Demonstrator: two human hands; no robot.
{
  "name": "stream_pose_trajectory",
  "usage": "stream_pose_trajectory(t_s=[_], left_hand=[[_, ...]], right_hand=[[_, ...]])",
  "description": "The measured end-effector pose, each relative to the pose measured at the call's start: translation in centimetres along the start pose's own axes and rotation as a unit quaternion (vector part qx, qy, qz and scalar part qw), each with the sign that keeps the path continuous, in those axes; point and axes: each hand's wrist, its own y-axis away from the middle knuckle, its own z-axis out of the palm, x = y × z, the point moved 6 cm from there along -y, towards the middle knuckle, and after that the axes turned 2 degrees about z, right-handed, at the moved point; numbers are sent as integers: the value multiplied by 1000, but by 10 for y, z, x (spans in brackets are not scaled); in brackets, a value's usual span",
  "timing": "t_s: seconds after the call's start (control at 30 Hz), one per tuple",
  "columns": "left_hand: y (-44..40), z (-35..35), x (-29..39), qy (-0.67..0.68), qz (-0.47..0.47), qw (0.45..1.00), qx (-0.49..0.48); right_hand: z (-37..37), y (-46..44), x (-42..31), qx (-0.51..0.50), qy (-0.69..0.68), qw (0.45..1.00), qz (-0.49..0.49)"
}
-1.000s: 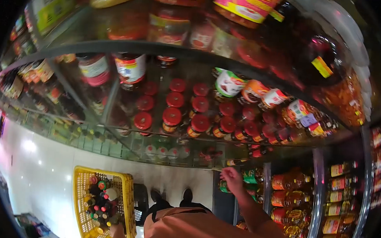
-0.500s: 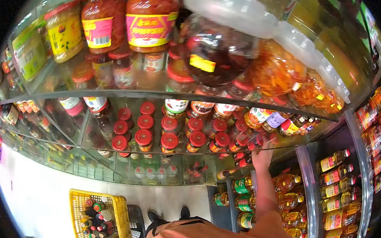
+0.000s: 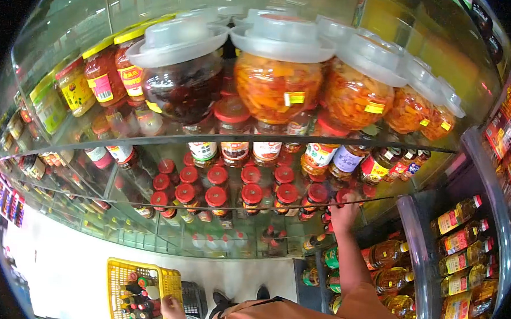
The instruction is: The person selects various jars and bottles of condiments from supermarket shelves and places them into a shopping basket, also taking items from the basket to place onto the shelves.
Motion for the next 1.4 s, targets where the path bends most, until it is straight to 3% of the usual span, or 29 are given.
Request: stream_pose_trajectory(t_s=[0.03, 0.13, 0.23, 0.33, 0.37, 0.43, 0.47, 0.53, 0.6, 0.67, 0.73, 0.77, 0.8, 0.87, 1.03, 1.1, 1.13, 1.2, 1.23, 1.27, 1.33, 1.4], left_hand=[[3, 16, 47, 2, 21, 999, -39], [11, 66, 149, 74, 99, 985, -124], [25, 113, 236, 153, 118, 948, -251], [46, 153, 312, 279, 162, 875, -360], [49, 159, 332, 279, 165, 875, -361], [66, 165, 379, 277, 241, 807, -462], [70, 159, 399, 317, 145, 780, -520], [70, 169, 383, 321, 140, 797, -493], [74, 160, 362, 377, 38, 788, -485], [70, 144, 344, 387, 7, 752, -534], [67, 121, 341, 402, -43, 750, -524], [65, 117, 321, 452, -62, 755, -471], [66, 105, 324, 460, -144, 747, -458], [60, 96, 300, 475, -131, 754, -434], [52, 63, 297, 543, -217, 725, -364], [50, 59, 272, 574, -244, 677, -391], [49, 60, 246, 577, -247, 678, -383], [38, 52, 201, 565, -223, 745, -276], [34, 55, 169, 507, -175, 787, -304], [24, 47, 178, 559, -180, 748, -309], [13, 33, 168, 543, -315, 748, -214], [-9, 8, 184, 531, -179, 813, -162]], right_hand=[[-6, 5, -1, 4, -3, 1000, 3], [-46, 36, -29, 70, -96, 986, -113], [-85, 52, -83, -35, -190, 967, -168], [-93, 75, -136, -194, -349, 895, -200], [-98, 81, -154, -249, -376, 873, -184], [-96, 94, -179, -267, -432, 835, -214], [-96, 102, -187, -284, -437, 826, -214], [-98, 103, -206, -349, -467, 787, -202], [-111, 80, -216, -367, -453, 776, -240], [-138, 44, -220, -258, -331, 830, -367], [-152, -8, -210, -143, -253, 870, -398], [-160, -33, -200, -80, -232, 891, -383], [-169, -55, -189, -16, -210, 906, -366], [-181, -84, -179, 83, -121, 932, -333], [-173, -134, -209, 103, 93, 951, -277], [-166, -135, -216, 110, 109, 951, -268], [-164, -135, -217, 108, 116, 950, -270], [-160, -136, -218, 103, 122, 954, -253], [-161, -133, -219, 109, 104, 954, -258], [-158, -129, -218, 115, 82, 954, -266], [-141, -119, -186, 142, 101, 963, -206], [-139, -106, -180, 169, -92, 972, -137]])
